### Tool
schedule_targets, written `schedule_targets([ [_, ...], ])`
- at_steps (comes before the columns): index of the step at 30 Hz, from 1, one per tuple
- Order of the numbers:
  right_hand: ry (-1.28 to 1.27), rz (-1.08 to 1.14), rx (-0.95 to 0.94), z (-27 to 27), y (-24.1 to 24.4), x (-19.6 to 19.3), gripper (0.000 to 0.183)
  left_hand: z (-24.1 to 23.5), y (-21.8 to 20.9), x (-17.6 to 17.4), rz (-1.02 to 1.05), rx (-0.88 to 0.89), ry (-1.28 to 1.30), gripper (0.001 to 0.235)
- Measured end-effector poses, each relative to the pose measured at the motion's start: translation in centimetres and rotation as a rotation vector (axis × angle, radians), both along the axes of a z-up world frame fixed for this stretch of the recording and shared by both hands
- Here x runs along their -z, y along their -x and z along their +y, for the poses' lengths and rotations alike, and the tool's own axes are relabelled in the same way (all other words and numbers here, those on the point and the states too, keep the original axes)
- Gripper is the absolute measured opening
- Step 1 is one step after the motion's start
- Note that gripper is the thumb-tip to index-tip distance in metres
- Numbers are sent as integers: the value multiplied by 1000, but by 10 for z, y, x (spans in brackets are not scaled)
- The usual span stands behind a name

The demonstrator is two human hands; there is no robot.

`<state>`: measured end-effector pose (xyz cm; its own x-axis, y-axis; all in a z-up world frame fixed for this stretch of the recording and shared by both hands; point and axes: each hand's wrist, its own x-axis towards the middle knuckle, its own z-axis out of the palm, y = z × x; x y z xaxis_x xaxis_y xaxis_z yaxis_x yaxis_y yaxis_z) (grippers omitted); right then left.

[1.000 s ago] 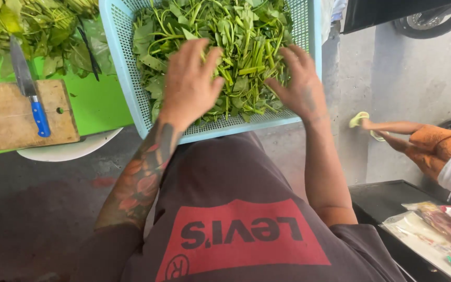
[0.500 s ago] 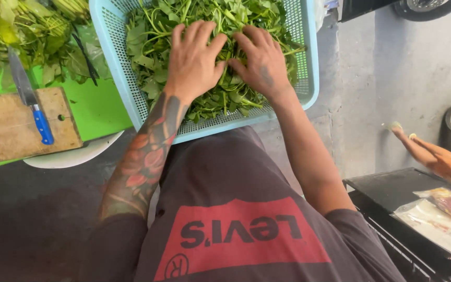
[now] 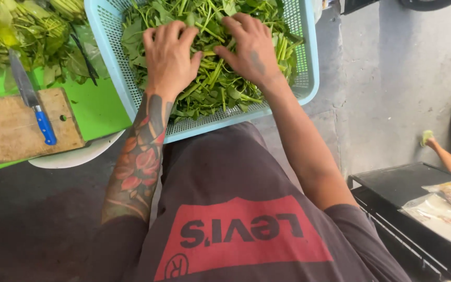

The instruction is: The person is preparing leafy green vegetables by removing rubber bands, trimming stems with a knife, and sorting the greens into a blue basket. The person uses a knife to cut the stems and handles the vegetables by hand, placing the trimmed portions into the basket.

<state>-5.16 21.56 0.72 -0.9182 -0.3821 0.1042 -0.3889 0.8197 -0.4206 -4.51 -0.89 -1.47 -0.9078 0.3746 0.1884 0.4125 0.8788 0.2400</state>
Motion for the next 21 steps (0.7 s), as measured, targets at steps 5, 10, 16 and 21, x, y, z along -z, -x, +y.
schedule_targets([
  [5, -162, 19, 28, 15, -10, 10, 16, -6, -1, 10, 73, -73, -172, 11],
  [10, -187, 146, 102, 28, -25, -5, 15, -19, -13, -31, 4, -151, -478, 9],
  [16, -32, 19, 71, -6, -14, 1, 71, -88, -18, -61, -16, -165, -843, 21],
  [21, -178, -15, -70, -25, -1, 37, 38, -231, 9, -15, 179, -480, -42, 28],
])
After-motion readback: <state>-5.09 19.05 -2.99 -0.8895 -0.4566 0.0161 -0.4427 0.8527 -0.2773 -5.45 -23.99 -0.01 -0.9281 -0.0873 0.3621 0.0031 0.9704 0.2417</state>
